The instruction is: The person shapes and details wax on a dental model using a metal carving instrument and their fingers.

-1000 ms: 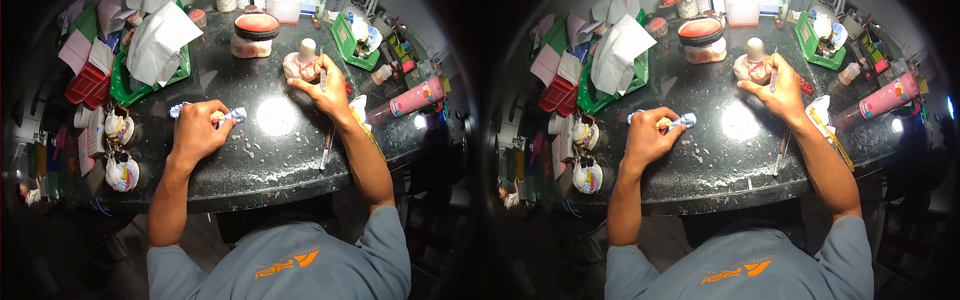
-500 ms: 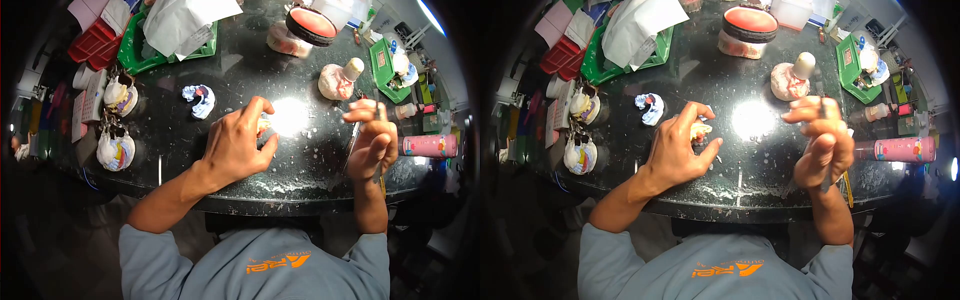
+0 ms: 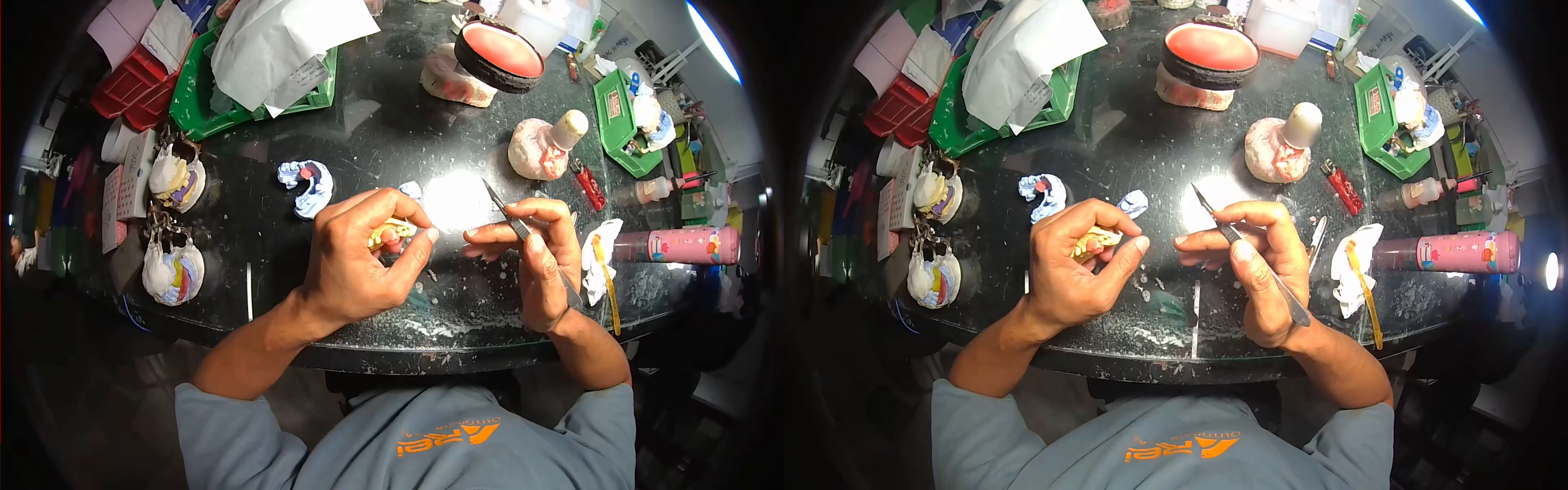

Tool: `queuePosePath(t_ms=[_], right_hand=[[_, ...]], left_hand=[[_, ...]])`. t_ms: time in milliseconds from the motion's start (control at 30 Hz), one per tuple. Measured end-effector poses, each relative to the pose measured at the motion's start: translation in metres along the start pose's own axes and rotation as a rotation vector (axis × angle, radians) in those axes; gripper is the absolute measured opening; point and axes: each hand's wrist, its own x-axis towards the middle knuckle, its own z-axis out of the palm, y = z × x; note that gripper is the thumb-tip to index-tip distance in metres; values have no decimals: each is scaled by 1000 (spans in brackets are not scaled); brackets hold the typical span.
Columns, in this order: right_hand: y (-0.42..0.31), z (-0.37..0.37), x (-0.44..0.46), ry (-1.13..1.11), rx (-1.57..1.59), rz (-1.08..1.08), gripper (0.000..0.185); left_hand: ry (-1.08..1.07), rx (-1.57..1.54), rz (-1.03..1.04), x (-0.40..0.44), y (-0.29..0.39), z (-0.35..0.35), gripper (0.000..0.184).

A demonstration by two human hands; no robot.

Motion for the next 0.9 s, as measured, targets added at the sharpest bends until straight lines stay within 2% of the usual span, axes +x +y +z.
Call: queuePosePath(t_ms=[200, 300, 400, 433, 567, 667, 767, 900], right_hand=[[0, -3, 1, -46, 45, 90, 38], [4, -2, 1, -51, 27, 88, 37], [2, 0, 3, -46, -157, 45, 38], [4, 0, 2, -21, -204, 28, 36], [3, 1, 3, 20, -447, -65, 30], [8, 3, 6, 29, -449, -143, 28], [3, 6, 7, 23, -459, -77, 25], [6, 4, 7, 18, -489, -105, 26]], left_hand=[[14, -4, 1, 3, -1, -5, 10], [32, 0, -48, 3, -3, -8, 17], [108, -24, -37, 6, -7, -4, 33], [83, 2, -47, 6, -7, -8, 42], [44, -48, -93, 2, -5, -9, 48], [16, -37, -35, 3, -8, -10, 48], [-28, -138, -78, 3, -8, -8, 53], [-132, -223, -95, 3, -12, -11, 59]])
